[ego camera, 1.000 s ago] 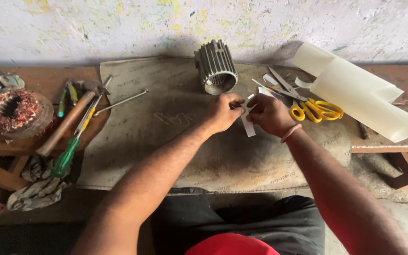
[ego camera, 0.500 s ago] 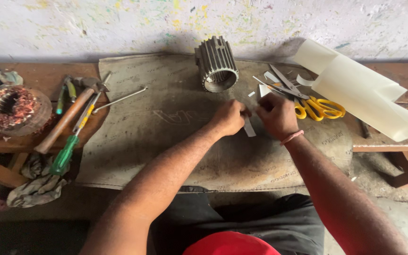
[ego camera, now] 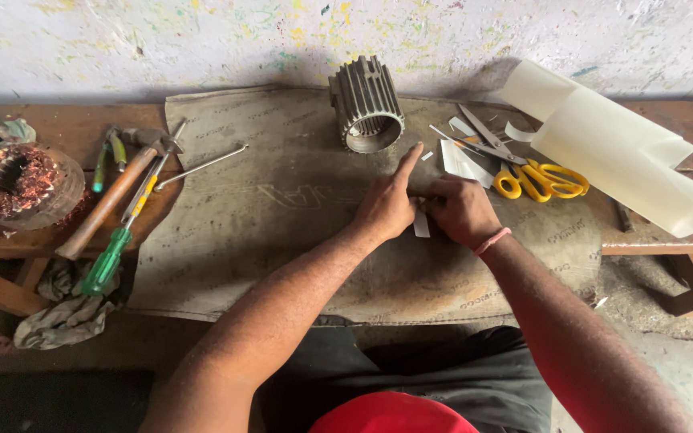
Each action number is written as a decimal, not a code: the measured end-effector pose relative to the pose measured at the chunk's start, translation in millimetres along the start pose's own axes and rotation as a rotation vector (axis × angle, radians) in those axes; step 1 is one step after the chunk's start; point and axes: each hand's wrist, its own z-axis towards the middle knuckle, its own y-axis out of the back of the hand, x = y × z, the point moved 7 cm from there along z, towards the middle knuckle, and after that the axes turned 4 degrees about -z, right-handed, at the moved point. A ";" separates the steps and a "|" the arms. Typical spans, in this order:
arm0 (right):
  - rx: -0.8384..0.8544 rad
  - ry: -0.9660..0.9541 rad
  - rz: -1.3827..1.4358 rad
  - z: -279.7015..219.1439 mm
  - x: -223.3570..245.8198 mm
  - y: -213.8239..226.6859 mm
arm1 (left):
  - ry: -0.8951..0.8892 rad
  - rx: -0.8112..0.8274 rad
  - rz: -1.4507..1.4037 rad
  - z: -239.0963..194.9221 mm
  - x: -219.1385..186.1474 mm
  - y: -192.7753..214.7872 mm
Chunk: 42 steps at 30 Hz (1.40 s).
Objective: The person cuts strips of white insulating material using scissors and inserts them into the slots of an electric motor stator by hand.
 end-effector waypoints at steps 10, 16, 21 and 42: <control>0.197 -0.101 -0.033 14.3 -24.1 -16.3 | -0.155 -0.091 -0.032 -5.3 -4.9 4.9; 0.239 -0.150 -0.005 15.0 -24.9 -17.0 | 0.002 -0.017 0.015 -1.4 10.2 -3.6; 0.255 -0.109 0.055 17.9 -19.2 -15.9 | -0.010 -0.030 0.037 -1.4 7.8 -3.7; 0.239 0.237 -0.079 16.0 -3.7 -8.3 | -0.167 -0.064 0.085 -5.4 5.9 -5.6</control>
